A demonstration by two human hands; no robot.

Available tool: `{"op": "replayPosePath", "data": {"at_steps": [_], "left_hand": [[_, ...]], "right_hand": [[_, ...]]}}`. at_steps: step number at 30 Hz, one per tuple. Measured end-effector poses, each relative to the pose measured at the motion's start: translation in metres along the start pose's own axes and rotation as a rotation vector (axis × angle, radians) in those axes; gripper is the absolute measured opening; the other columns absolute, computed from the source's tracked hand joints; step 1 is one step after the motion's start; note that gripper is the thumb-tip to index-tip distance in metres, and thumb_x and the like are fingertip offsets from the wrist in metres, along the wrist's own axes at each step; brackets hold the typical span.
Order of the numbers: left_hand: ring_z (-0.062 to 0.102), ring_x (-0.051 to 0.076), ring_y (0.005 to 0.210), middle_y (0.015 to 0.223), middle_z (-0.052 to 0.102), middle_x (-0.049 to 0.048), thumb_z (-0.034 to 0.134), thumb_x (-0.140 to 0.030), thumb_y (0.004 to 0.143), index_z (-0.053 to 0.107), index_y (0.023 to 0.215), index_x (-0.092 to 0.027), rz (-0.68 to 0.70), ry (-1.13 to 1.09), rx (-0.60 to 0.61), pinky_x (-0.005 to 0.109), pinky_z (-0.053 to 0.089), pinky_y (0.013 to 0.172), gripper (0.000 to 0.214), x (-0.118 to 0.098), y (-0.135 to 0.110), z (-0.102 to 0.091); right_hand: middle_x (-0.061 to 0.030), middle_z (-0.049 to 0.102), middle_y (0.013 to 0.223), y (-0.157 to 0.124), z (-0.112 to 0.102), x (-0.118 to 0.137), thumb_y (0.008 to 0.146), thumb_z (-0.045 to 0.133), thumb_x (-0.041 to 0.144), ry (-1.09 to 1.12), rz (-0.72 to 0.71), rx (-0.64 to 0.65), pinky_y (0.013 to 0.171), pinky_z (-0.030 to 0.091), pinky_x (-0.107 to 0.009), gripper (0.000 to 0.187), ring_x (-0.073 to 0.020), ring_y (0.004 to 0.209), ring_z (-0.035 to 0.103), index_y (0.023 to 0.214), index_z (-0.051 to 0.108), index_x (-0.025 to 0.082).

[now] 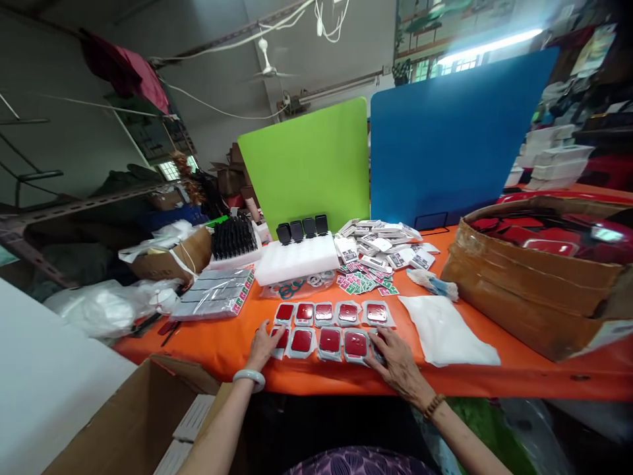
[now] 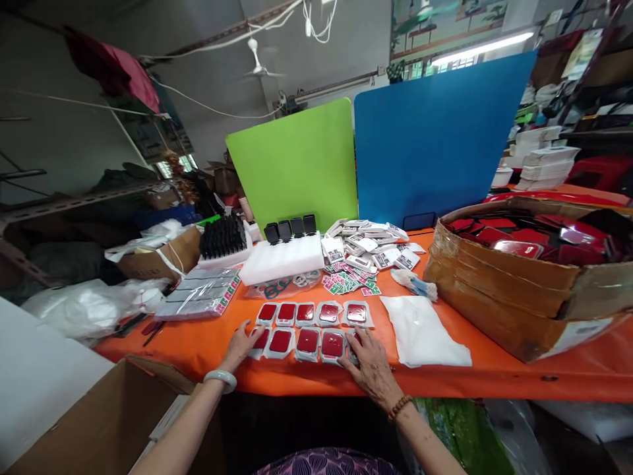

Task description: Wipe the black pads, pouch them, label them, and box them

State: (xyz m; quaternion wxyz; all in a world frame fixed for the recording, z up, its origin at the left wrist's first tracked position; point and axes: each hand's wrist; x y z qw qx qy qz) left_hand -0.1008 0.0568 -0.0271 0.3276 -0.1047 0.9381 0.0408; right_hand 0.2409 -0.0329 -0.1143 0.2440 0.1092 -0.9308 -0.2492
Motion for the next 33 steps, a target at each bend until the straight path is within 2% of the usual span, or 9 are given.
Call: {"op": "replayPosePath", "data": {"at_steps": [6,9,14,21,24,27,30,33], "left_hand": [[0.047,0.029,0.129,0.136,0.053,0.0214,0.062,-0.048,0.076,0.052,0.125,-0.010,0.143,-0.009,0.013,0.034,0.033,0.107,0.063,0.002,-0.004,0.025],[0.042,0.030,0.133,0.141,0.048,0.0204,0.060,-0.047,0.078,0.058,0.120,-0.012,0.161,0.006,-0.005,0.035,0.030,0.109,0.055,0.001,-0.008,0.038],[0.044,0.032,0.130,0.140,0.049,0.0176,0.058,-0.042,0.081,0.064,0.114,-0.015,0.181,0.057,-0.048,0.041,0.033,0.109,0.043,-0.001,-0.014,0.054],[0.051,0.030,0.124,0.138,0.051,0.0149,0.056,-0.042,0.083,0.064,0.116,-0.017,0.225,0.140,-0.074,0.043,0.038,0.106,0.042,-0.001,-0.021,0.072],[0.052,0.030,0.123,0.138,0.051,0.0161,0.057,-0.043,0.083,0.064,0.116,-0.016,0.241,0.154,-0.084,0.044,0.039,0.106,0.043,0.000,-0.022,0.073],[0.047,0.034,0.127,0.140,0.048,0.0177,0.057,-0.047,0.081,0.063,0.118,-0.016,0.230,0.155,-0.126,0.050,0.037,0.106,0.048,0.002,-0.012,0.066],[0.040,0.035,0.133,0.141,0.046,0.0179,0.056,-0.049,0.082,0.057,0.126,-0.017,0.233,0.140,-0.152,0.052,0.035,0.108,0.054,0.004,0.013,0.054],[0.039,0.033,0.134,0.139,0.049,0.0163,0.060,-0.047,0.080,0.055,0.128,-0.017,0.246,0.141,-0.090,0.049,0.034,0.110,0.057,0.006,0.042,0.047]], "right_hand": [[-0.0135,0.055,0.132,0.000,0.008,0.006,0.087,0.053,0.050,-0.089,-0.011,-0.022,0.096,0.043,-0.052,0.045,-0.0372,0.123,0.048,0.125,0.058,0.026],[-0.0128,0.055,0.132,0.000,0.008,0.006,0.087,0.054,0.047,-0.100,-0.016,-0.027,0.097,0.043,-0.051,0.043,-0.0371,0.124,0.048,0.125,0.058,0.027],[-0.0129,0.056,0.130,0.002,-0.001,0.008,0.088,0.055,0.044,-0.067,-0.023,0.009,0.099,0.043,-0.049,0.042,-0.0341,0.123,0.048,0.125,0.058,0.024],[-0.0135,0.054,0.132,0.002,-0.007,-0.005,0.089,0.054,0.042,-0.050,-0.058,0.097,0.099,0.041,-0.051,0.044,-0.0332,0.124,0.046,0.128,0.056,0.022],[-0.0132,0.054,0.133,-0.001,-0.008,-0.017,0.090,0.054,0.041,-0.034,-0.089,0.128,0.100,0.041,-0.049,0.044,-0.0327,0.126,0.045,0.129,0.055,0.023],[-0.0132,0.053,0.134,0.000,-0.014,-0.021,0.090,0.053,0.044,-0.026,-0.095,0.130,0.099,0.041,-0.049,0.046,-0.0324,0.126,0.045,0.131,0.054,0.024],[-0.0147,0.050,0.137,0.007,-0.023,-0.012,0.089,0.053,0.047,-0.045,-0.089,0.110,0.099,0.040,-0.051,0.050,-0.0345,0.128,0.043,0.134,0.051,0.023],[-0.0139,0.045,0.143,0.018,-0.028,0.009,0.088,0.056,0.046,-0.056,-0.139,0.178,0.103,0.035,-0.053,0.057,-0.0353,0.132,0.037,0.139,0.046,0.024]]}}
Point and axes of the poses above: each hand's wrist, its own y-axis towards the middle knuckle, its own z-axis out of the palm, x = y × z
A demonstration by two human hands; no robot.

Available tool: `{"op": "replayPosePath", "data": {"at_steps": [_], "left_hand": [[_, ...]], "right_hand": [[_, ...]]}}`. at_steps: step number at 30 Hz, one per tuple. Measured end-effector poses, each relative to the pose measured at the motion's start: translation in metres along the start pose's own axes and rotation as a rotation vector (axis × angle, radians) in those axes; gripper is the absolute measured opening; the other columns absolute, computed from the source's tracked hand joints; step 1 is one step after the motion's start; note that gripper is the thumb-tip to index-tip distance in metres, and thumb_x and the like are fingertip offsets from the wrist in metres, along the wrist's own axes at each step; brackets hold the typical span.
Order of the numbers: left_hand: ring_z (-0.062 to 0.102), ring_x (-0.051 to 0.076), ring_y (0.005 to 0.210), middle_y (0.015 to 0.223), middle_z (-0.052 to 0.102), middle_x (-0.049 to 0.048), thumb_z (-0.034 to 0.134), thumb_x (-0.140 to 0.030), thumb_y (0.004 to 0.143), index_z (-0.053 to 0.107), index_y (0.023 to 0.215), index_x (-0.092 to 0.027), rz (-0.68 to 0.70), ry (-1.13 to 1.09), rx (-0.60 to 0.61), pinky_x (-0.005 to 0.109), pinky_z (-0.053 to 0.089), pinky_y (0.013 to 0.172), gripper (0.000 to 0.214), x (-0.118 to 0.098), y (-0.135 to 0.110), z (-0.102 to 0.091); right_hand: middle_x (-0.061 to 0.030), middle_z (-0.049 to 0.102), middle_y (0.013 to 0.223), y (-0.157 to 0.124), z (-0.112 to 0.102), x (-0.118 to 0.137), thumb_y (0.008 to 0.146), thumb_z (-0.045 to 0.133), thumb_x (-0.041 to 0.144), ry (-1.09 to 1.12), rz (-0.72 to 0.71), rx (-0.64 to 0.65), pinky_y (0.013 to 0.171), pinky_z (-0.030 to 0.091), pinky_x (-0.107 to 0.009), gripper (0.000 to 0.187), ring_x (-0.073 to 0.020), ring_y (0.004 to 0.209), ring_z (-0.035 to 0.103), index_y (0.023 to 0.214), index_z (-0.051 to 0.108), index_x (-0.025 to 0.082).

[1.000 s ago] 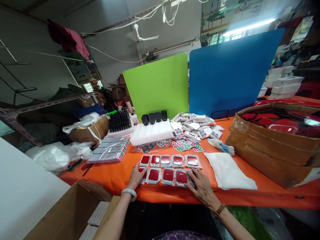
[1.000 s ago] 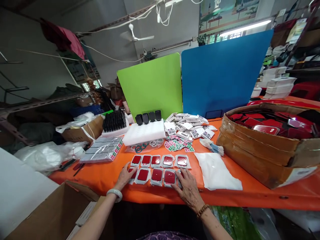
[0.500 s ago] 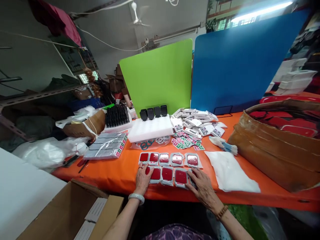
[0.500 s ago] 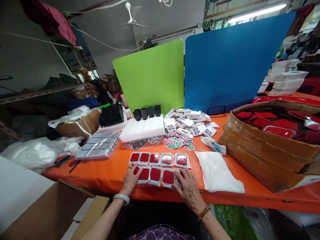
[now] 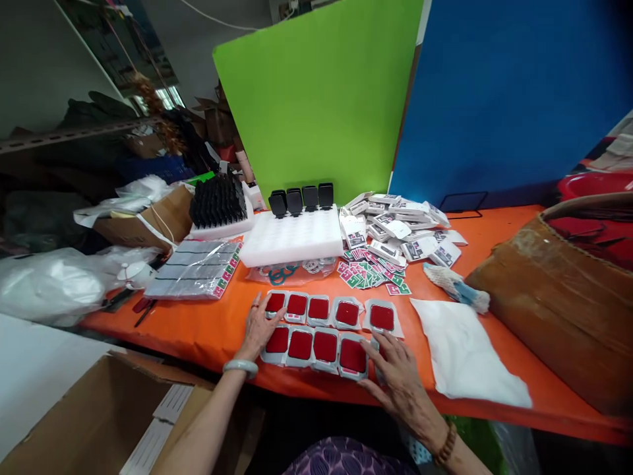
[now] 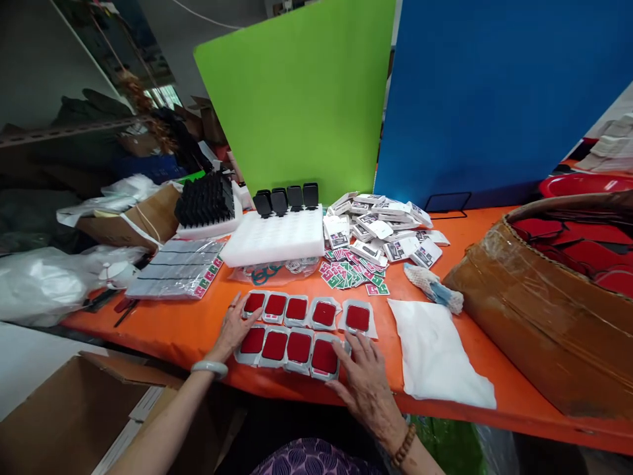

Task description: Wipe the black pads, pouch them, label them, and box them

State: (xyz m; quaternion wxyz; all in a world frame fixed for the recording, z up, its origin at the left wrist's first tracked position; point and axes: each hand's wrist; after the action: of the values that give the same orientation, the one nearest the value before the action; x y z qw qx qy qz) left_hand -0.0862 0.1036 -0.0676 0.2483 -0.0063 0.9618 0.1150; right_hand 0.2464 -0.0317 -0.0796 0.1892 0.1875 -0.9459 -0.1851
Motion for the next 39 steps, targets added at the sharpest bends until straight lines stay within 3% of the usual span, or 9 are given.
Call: {"op": "replayPosePath", "data": {"at_steps": [3,7,11,19,25,27,30,35,39], "left_hand": [[0.041,0.033,0.133,0.137,0.051,0.0170,0.064,-0.047,0.077,0.055,0.128,-0.016,0.028,0.012,0.088,0.048,0.034,0.110,0.061,0.004,0.014,0.005],[0.043,0.032,0.132,0.143,0.045,0.0183,0.063,-0.045,0.078,0.050,0.133,-0.017,0.076,0.035,0.129,0.049,0.034,0.109,0.063,-0.003,0.010,0.016],[0.044,0.031,0.130,0.143,0.044,0.0164,0.063,-0.047,0.079,0.049,0.134,-0.019,0.124,0.030,0.131,0.049,0.035,0.109,0.063,-0.016,0.001,0.025],[0.046,0.032,0.128,0.139,0.048,0.0166,0.064,-0.051,0.077,0.052,0.131,-0.019,0.211,-0.022,0.135,0.049,0.036,0.108,0.064,-0.044,-0.005,0.048],[0.048,0.030,0.128,0.136,0.052,0.0147,0.061,-0.050,0.079,0.051,0.130,-0.018,0.232,-0.072,0.063,0.047,0.038,0.107,0.061,-0.042,-0.002,0.052],[0.049,0.029,0.126,0.134,0.055,0.0148,0.056,-0.050,0.081,0.051,0.130,-0.017,0.217,-0.080,0.013,0.046,0.041,0.105,0.059,-0.036,-0.002,0.050],[0.055,0.030,0.120,0.127,0.060,0.0180,0.047,-0.050,0.085,0.058,0.120,-0.014,0.181,-0.070,-0.066,0.046,0.044,0.101,0.051,-0.023,-0.008,0.042],[0.062,0.031,0.108,0.110,0.069,0.0174,0.040,-0.046,0.086,0.066,0.100,-0.016,0.146,-0.023,-0.161,0.048,0.049,0.093,0.042,-0.003,-0.029,0.032],[0.062,0.030,0.105,0.105,0.070,0.0155,0.040,-0.039,0.085,0.067,0.089,-0.018,0.170,0.031,-0.171,0.045,0.049,0.091,0.035,-0.001,-0.035,0.029]], "right_hand": [[-0.0116,0.046,0.144,0.013,-0.001,0.015,0.087,0.059,0.040,0.017,-0.097,0.107,0.105,0.035,-0.051,0.055,-0.0331,0.132,0.039,0.139,0.047,0.025],[-0.0113,0.050,0.140,0.018,0.005,0.015,0.090,0.057,0.033,0.034,-0.131,0.168,0.103,0.040,-0.049,0.046,-0.0314,0.128,0.044,0.134,0.052,0.023],[-0.0127,0.050,0.139,0.013,0.006,0.004,0.092,0.054,0.030,0.053,-0.123,0.171,0.102,0.042,-0.049,0.044,-0.0312,0.126,0.045,0.135,0.051,0.020],[-0.0137,0.050,0.138,0.008,-0.015,-0.025,0.092,0.052,0.036,0.117,-0.125,0.153,0.101,0.045,-0.049,0.047,-0.0293,0.124,0.048,0.137,0.049,0.023],[-0.0135,0.051,0.137,0.010,-0.019,-0.024,0.089,0.056,0.036,0.100,-0.123,0.142,0.101,0.045,-0.047,0.049,-0.0285,0.123,0.048,0.136,0.049,0.022],[-0.0140,0.050,0.136,0.009,-0.022,-0.021,0.090,0.056,0.036,0.083,-0.106,0.088,0.101,0.045,-0.048,0.048,-0.0289,0.124,0.048,0.135,0.049,0.023],[-0.0142,0.052,0.133,0.003,-0.030,-0.017,0.093,0.050,0.031,0.076,0.011,-0.099,0.101,0.047,-0.047,0.042,-0.0274,0.123,0.051,0.134,0.048,0.022],[-0.0122,0.064,0.112,-0.041,-0.037,-0.005,0.094,0.046,0.026,0.160,0.268,-0.434,0.089,0.056,-0.041,0.028,-0.0258,0.105,0.064,0.120,0.054,0.021],[-0.0076,0.072,0.091,-0.095,-0.018,0.013,0.093,0.048,0.033,0.278,0.391,-0.443,0.072,0.062,-0.031,0.020,-0.0238,0.082,0.071,0.101,0.062,0.022]]}}
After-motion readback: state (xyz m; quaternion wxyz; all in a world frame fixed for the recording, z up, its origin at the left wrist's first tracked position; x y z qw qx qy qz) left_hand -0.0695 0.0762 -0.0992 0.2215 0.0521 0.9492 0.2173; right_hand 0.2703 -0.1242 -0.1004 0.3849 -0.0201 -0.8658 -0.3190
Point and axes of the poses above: each hand's wrist, its own y-axis towards the middle knuckle, its own z-axis out of the palm, x = y × z
